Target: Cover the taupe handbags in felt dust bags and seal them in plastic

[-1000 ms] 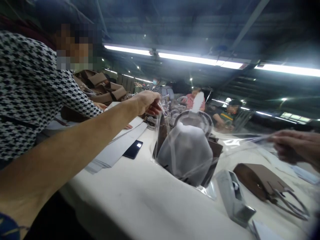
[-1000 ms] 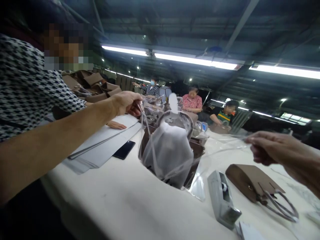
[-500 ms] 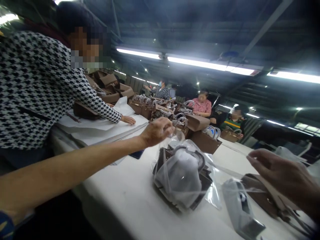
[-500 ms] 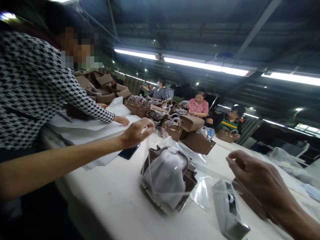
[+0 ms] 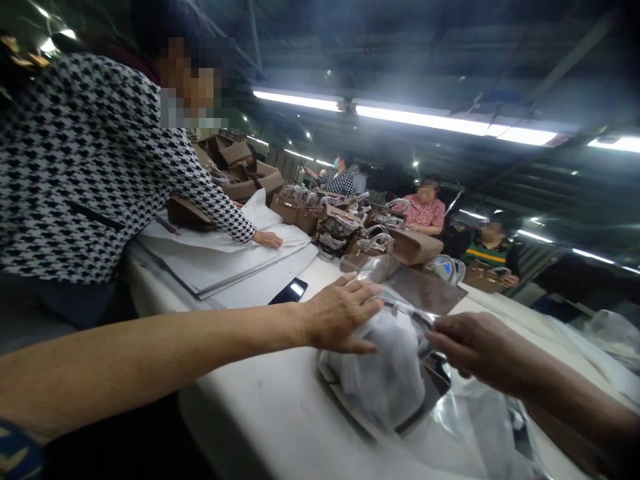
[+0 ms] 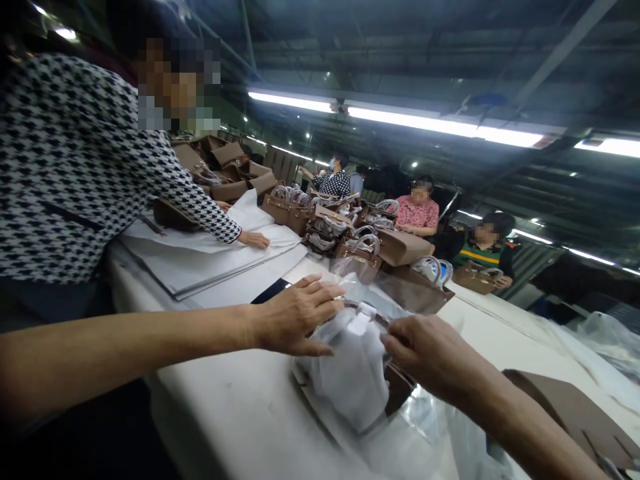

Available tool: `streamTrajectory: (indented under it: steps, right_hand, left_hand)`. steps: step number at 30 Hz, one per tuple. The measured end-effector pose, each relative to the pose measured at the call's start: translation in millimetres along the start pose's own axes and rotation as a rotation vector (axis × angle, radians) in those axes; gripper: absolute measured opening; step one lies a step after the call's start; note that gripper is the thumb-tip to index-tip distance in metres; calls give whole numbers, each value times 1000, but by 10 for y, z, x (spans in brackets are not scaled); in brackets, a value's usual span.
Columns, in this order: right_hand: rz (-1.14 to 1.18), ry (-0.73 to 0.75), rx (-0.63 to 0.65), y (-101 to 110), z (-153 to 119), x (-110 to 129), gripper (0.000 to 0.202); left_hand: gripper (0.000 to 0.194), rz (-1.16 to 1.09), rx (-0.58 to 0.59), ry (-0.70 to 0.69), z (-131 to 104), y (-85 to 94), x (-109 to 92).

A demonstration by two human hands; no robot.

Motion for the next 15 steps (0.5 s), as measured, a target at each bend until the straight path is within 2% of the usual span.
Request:
streamTrajectory:
  steps: [1, 2, 4, 6, 8, 11, 13, 15]
  right_hand:
    - [-93, -51, 42, -33, 11, -83, 44]
    - [-162, -114, 24, -46, 37, -168, 44]
    - [-90, -178, 8, -66, 132, -287, 49]
    - [231, -111, 120, -111, 268, -283, 59]
    - [537, 28, 279, -155, 396, -171, 59]
    - [653, 147, 446, -234, 511, -9, 47]
    - [593, 143, 447, -292, 527, 13, 45]
    - [511, 96, 349, -329, 498, -43, 46]
  left_hand:
    - [67, 2, -11, -22, 43, -1, 9]
    - [70, 1, -10, -51, 101, 0, 10]
    - [65, -7, 32, -145, 244, 9, -12]
    - [46, -21, 67, -276, 376, 34, -56]
    - [32, -39, 62, -383, 450, 64, -103]
    - [29, -51, 55, -428, 419, 41, -145]
    - [28, -25, 62, -413, 328, -26, -136]
    - [29, 13, 43, -353, 230, -94, -77]
Point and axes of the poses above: each hand's wrist, its own z-axis towards the middle knuckle, its own y-axis out of the back of the hand, x = y × z, the point moved 3 cm from there along z, towards the middle knuckle, and after that the axes turned 3 degrees about x, right-handed, at the moved point
